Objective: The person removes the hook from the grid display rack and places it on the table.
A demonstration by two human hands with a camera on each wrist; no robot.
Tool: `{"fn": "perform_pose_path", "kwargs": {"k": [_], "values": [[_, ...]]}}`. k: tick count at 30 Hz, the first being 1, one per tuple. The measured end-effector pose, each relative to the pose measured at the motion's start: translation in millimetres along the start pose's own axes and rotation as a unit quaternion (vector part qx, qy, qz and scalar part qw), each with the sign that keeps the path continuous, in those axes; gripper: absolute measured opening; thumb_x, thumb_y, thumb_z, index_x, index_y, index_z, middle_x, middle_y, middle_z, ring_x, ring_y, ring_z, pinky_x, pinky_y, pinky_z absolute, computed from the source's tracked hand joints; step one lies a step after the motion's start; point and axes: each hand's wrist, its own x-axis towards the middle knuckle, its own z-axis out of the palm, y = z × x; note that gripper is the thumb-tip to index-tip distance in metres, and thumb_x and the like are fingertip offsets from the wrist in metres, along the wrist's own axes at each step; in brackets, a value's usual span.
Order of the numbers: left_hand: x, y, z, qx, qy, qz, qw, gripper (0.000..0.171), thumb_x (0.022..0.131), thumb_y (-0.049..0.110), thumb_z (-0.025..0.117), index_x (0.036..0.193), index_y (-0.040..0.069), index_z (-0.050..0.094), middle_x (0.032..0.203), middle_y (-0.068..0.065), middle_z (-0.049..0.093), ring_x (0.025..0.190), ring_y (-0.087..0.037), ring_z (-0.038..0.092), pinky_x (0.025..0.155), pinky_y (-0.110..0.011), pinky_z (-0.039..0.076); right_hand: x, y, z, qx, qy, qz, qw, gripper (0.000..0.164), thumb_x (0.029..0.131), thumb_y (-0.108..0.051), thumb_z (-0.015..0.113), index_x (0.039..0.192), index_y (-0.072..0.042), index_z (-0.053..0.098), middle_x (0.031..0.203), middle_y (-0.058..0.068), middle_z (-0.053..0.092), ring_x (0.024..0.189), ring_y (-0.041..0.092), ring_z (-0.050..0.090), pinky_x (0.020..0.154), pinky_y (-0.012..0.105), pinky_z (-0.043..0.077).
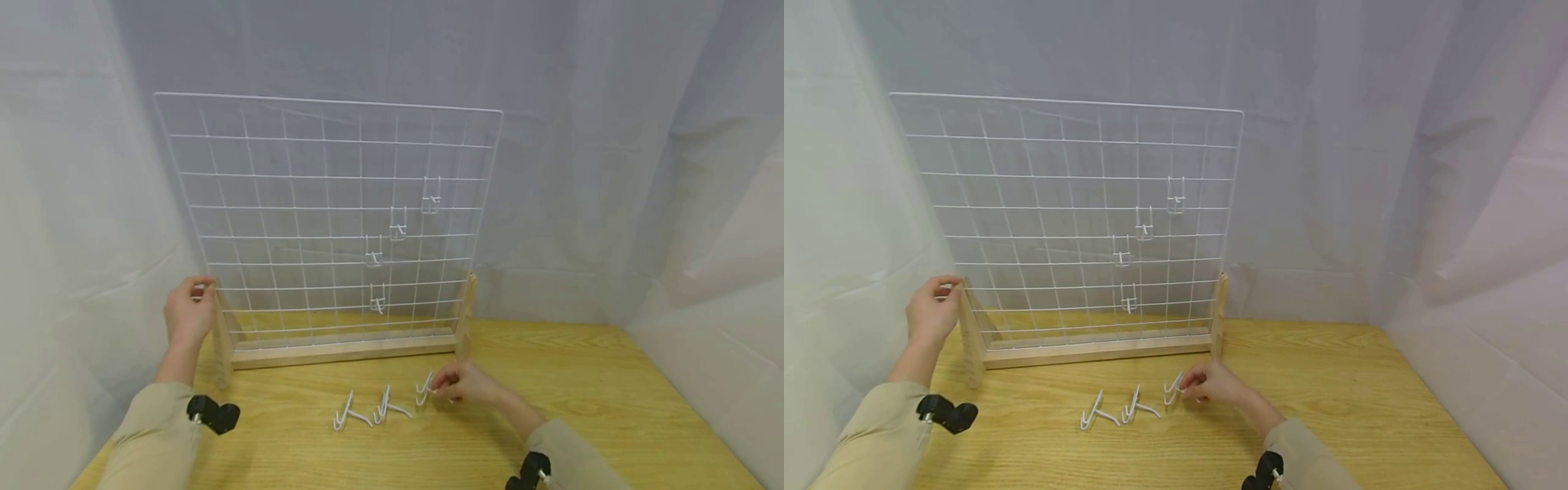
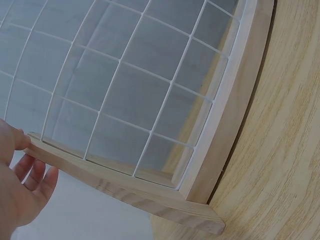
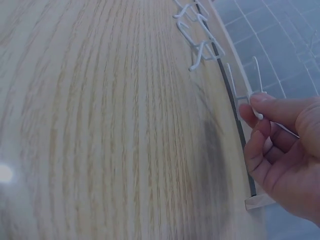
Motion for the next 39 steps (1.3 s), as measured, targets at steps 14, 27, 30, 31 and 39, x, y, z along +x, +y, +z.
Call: {"fn": "perform_pose_path", "kwargs": {"k": [14,27,30,31,39], "values": [[0.7,-2.4,1.6,-0.002,0.000,0.002,1.0000,0.031,0.097,0.014,0.043,0.121,0.000,0.056,0.109,-0.024,0.054,0.096,-0.033,0.053,0.066,-0.030,0.040,2,7,8,0.011,-0.008,0.016,1.000,0.014,0.081,0.006,0.063,0.094,0.012,0.064,0.076,0.011,0.064,0.059,0.008,0.048,0.050,0.018,0.039],[0.7,-2.0,1.7,-0.002,0.001,0.000,1.0000,0.031,0.097,0.016,0.043,0.121,0.001,0.056,0.108,-0.024,0.055,0.095,-0.032,0.053,0.066,-0.030,0.040,4,13,11,0.013,-0.009,0.026,1.000,0.014,0.080,0.008,0.063,0.093,0.012,0.064,0.073,0.006,0.063,0.058,0.006,0.048,0.050,0.016,0.038],[0.7,-2.3,2.2,-0.004,0.003,0.002,1.0000,0.031,0.097,0.016,0.044,0.120,0.001,0.057,0.108,-0.024,0.056,0.095,-0.032,0.053,0.066,-0.030,0.039,4,14,12,0.015,-0.011,0.027,0.999,0.014,0.080,0.008,0.063,0.092,0.012,0.064,0.073,0.004,0.063,0.059,0.006,0.048,0.051,0.016,0.039],[0.5,-2.1,2.3,-0.004,0.004,0.002,1.0000,0.030,0.097,0.015,0.044,0.120,0.000,0.057,0.108,-0.024,0.056,0.095,-0.031,0.054,0.066,-0.030,0.040,4,15,12,0.015,-0.011,0.027,0.999,0.013,0.080,0.008,0.062,0.092,0.013,0.064,0.073,0.004,0.062,0.059,0.006,0.048,0.051,0.016,0.039],[0.9,-0.4,1.2,-0.002,0.008,0.005,1.0000,0.030,0.097,0.014,0.044,0.119,-0.001,0.057,0.107,-0.024,0.056,0.094,-0.031,0.053,0.066,-0.029,0.039,5,14,13,0.009,-0.004,0.041,0.999,0.014,0.080,0.005,0.064,0.093,0.010,0.065,0.070,-0.002,0.059,0.056,0.005,0.046,0.050,0.017,0.037]]}}
